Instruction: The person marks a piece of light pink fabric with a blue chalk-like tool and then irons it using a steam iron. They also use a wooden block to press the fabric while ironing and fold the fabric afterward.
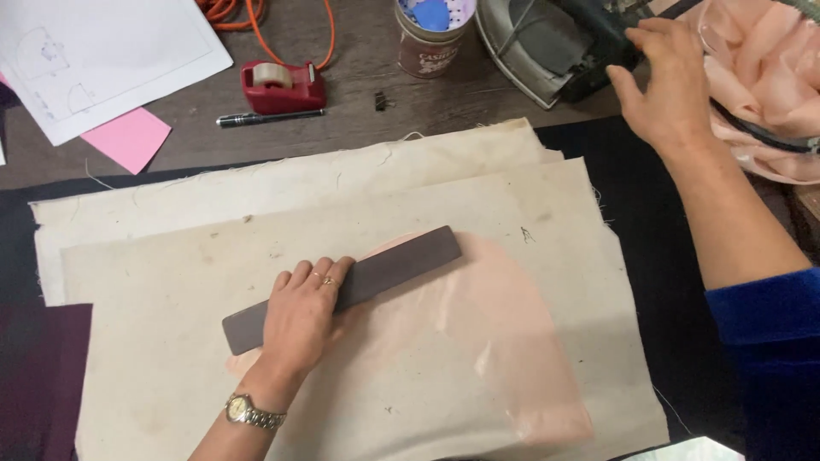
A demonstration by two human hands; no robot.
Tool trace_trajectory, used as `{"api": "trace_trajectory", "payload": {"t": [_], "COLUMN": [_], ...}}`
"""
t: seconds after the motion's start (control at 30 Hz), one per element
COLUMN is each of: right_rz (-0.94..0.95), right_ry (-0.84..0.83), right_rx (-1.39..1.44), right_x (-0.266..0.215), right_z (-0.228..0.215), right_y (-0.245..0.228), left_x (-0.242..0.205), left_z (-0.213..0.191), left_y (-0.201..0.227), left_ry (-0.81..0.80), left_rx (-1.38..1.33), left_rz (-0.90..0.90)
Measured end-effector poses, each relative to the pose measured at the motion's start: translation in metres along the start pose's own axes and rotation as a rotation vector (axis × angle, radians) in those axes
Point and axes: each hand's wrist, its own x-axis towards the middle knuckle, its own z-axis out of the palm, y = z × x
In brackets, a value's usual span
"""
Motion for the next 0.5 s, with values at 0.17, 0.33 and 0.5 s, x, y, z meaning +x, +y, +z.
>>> {"api": "trace_trajectory", "payload": {"t": [0.17,0.33,0.5], "right_rz": [0.032,0.228,0.188], "right_ry": [0.012,-0.148,-0.078], "right_rx": [-0.001,-0.006,-0.024], "right_x": [0.011,0.009,0.009], "right_z": [0.009,0.036,0.038], "right_y": [0.006,0.014,0.017], "left_x": [0.04,0.065,0.053], "left_z": [-0.009,0.008,-0.011], "left_y": [0.027,0.027,0.039], "left_ry": [0.087,0.067,-0.006], "left_rx": [-0.022,-0.119,-0.074], "left_rz": [0.122,0.2,0.29]}}
